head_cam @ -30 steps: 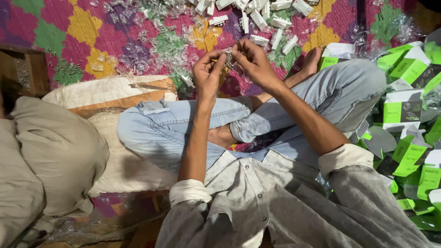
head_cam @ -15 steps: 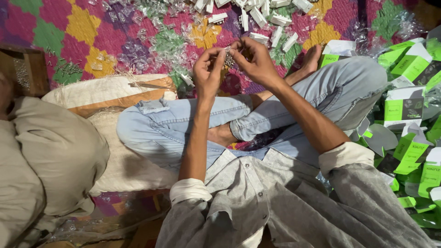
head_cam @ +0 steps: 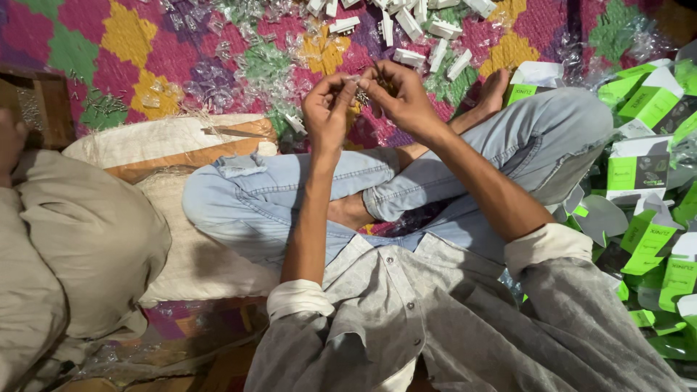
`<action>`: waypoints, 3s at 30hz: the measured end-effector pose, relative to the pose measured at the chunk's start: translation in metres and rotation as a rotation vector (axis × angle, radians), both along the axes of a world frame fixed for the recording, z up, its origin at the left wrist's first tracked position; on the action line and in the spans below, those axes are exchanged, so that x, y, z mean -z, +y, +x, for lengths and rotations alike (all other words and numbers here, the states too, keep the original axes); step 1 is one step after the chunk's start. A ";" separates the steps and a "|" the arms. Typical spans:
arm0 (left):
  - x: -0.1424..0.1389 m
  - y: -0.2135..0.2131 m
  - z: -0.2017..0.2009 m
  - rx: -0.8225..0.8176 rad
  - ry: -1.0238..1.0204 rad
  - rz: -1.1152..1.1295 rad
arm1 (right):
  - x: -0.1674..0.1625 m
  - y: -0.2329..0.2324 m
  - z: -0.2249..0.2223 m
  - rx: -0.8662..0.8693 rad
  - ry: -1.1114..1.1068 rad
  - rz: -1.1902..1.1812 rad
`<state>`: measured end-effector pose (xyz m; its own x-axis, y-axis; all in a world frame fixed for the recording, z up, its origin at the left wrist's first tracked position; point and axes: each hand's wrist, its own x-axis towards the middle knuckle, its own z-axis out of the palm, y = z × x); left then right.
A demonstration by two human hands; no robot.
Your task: The person sits on a mat and repeatedly picks up small white plastic pieces and metal pins, inserting the pins into the pieces by hand. The assembled units are placed into a pile on the mat.
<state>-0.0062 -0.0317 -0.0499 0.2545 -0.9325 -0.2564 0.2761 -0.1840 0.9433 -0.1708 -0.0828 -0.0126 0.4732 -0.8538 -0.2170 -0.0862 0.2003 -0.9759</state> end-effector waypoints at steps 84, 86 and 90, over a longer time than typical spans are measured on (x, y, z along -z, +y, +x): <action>-0.041 -0.004 -0.011 -0.140 -0.893 -0.402 | -0.020 0.008 0.000 -0.155 0.614 -0.575; -0.042 -0.004 -0.011 -0.139 -0.958 -0.421 | -0.019 0.010 0.003 -0.129 0.637 -0.579; -0.047 -0.006 -0.013 -0.108 -0.997 -0.433 | -0.022 0.013 0.004 -0.056 0.631 -0.599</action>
<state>-0.0189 -0.0381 -0.0032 0.2513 -0.8543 0.4550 -0.6532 0.1972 0.7311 -0.1665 -0.0698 0.0092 0.4607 -0.8872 0.0255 -0.6409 -0.3524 -0.6819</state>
